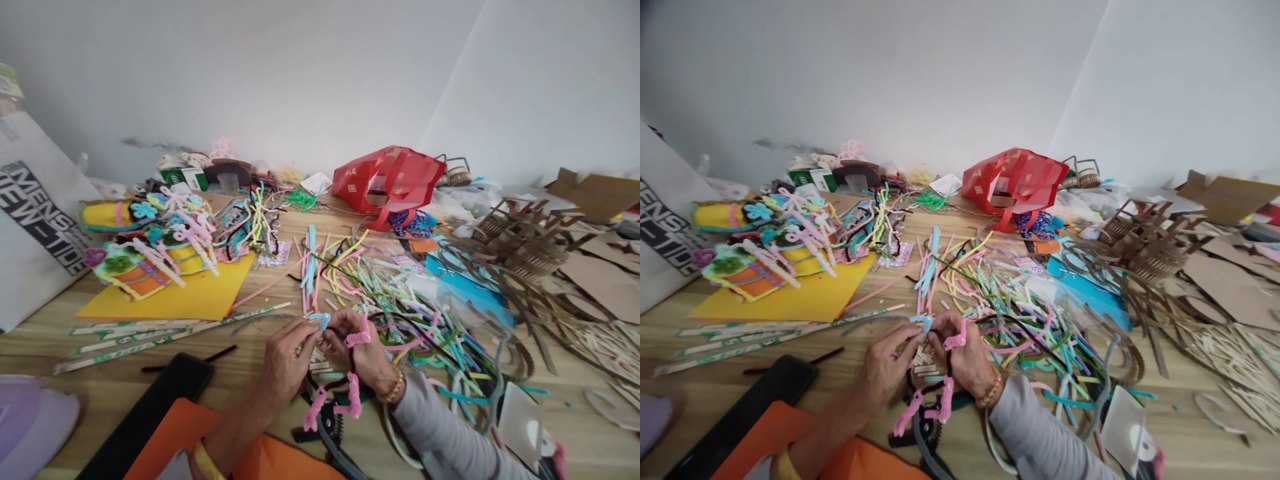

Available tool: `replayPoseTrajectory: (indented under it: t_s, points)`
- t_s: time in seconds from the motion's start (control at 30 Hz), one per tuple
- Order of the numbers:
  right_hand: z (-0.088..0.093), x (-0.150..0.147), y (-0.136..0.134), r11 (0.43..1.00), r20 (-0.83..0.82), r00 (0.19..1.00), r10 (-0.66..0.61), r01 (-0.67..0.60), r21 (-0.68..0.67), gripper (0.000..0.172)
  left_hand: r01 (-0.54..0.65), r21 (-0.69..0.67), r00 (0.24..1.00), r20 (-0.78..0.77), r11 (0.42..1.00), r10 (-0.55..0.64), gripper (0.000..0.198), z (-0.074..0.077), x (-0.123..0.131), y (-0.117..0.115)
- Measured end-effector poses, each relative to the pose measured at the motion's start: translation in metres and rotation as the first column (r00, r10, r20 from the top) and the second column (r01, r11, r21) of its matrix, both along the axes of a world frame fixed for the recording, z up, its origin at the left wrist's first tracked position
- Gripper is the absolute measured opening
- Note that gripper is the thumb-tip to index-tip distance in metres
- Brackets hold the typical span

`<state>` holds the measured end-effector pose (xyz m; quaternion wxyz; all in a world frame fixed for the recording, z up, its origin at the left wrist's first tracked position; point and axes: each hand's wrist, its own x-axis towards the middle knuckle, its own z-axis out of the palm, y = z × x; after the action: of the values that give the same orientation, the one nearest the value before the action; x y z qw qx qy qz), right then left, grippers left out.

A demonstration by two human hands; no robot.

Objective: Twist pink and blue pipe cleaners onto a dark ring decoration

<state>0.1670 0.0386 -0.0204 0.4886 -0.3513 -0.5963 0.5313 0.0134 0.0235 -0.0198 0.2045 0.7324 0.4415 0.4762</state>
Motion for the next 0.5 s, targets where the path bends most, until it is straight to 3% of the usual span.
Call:
replayPoseTrajectory:
  t_s: [0.2,0.37,0.5]
  points:
    - [0.006,0.002,-0.002,0.998,0.143,0.989,0.025,-0.032,0.050,0.021,0.040,-0.111,0.998,0.059,0.993,-0.034,0.016,0.003,0.001,0.002]
    - [0.010,0.004,-0.006,0.933,0.346,0.913,-0.216,0.088,0.348,0.016,0.061,-0.290,0.993,0.115,0.955,-0.029,0.013,0.005,0.003,0.000]
    - [0.013,0.004,-0.005,0.959,0.365,0.918,-0.157,0.054,0.278,0.014,0.123,-0.449,0.957,0.289,0.885,0.013,0.012,0.011,0.004,0.001]
